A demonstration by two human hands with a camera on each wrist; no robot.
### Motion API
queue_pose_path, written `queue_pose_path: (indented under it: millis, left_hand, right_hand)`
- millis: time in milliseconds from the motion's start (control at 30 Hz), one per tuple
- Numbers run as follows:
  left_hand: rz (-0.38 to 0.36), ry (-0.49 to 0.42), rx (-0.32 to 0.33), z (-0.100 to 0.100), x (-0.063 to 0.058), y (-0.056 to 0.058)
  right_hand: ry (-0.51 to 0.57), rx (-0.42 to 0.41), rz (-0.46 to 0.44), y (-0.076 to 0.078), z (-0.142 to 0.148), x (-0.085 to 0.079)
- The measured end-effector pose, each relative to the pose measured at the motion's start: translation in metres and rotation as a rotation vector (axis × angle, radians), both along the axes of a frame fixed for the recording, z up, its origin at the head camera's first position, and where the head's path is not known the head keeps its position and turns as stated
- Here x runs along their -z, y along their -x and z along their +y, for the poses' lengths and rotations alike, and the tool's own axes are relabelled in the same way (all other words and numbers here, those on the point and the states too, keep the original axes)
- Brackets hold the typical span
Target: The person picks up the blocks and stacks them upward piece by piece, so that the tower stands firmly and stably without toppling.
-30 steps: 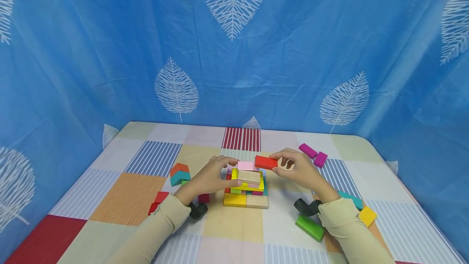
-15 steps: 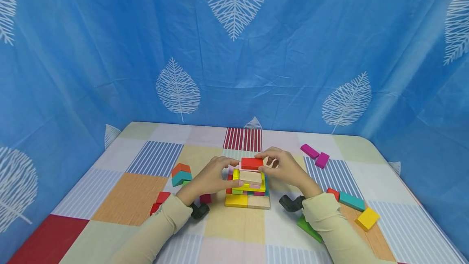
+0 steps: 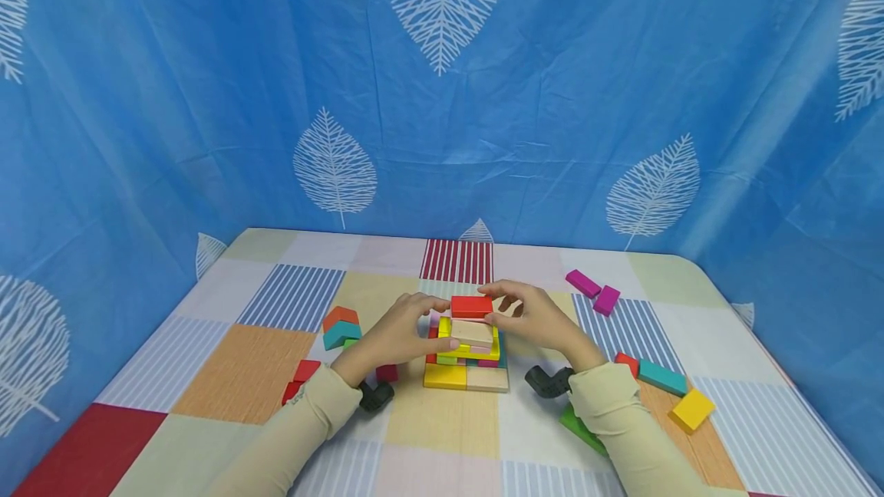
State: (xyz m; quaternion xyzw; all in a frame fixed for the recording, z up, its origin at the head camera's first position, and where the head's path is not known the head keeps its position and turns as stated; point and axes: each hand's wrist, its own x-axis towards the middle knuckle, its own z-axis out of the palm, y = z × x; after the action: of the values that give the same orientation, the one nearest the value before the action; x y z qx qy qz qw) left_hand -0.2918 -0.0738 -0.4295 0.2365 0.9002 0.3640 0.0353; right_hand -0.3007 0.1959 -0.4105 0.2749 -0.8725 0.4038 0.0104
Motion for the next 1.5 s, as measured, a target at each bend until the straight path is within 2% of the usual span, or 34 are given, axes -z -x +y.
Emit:
queue_pose_path:
  millis: [133, 267, 367, 600, 867, 1167, 1500]
  left_hand:
    - [-0.003, -0.002, 0.000, 0.000, 0.000, 0.000]
    - [-0.004, -0.002, 0.003, -0.001, 0.000, 0.001]
    - [-0.004, 0.002, 0.003, -0.002, -0.001, 0.001]
    - [-0.002, -0.002, 0.018, -0.002, -0.002, 0.002]
    - [0.031, 0.000, 0.052, -0.003, -0.001, 0.002]
    - [0.045, -0.003, 0.012, -0.002, -0.003, 0.001]
    - [0.044, 0.001, 0.008, -0.001, -0.002, 0.000]
  right_hand:
    - [-0.012, -0.032, -0.065, 0.002, 0.006, -0.001]
    - [-0.015, -0.103, -0.135, 0.001, 0.009, -0.003]
    - [-0.022, -0.145, -0.151, 0.001, 0.009, -0.003]
    - [-0.030, -0.110, -0.145, -0.001, 0.006, -0.002]
    - [-0.019, -0.116, -0.151, 0.001, 0.009, -0.001]
    - [0.111, -0.063, -0.189, 0.006, 0.014, 0.002]
    - [0.133, -0.056, -0.178, 0.006, 0.012, 0.007]
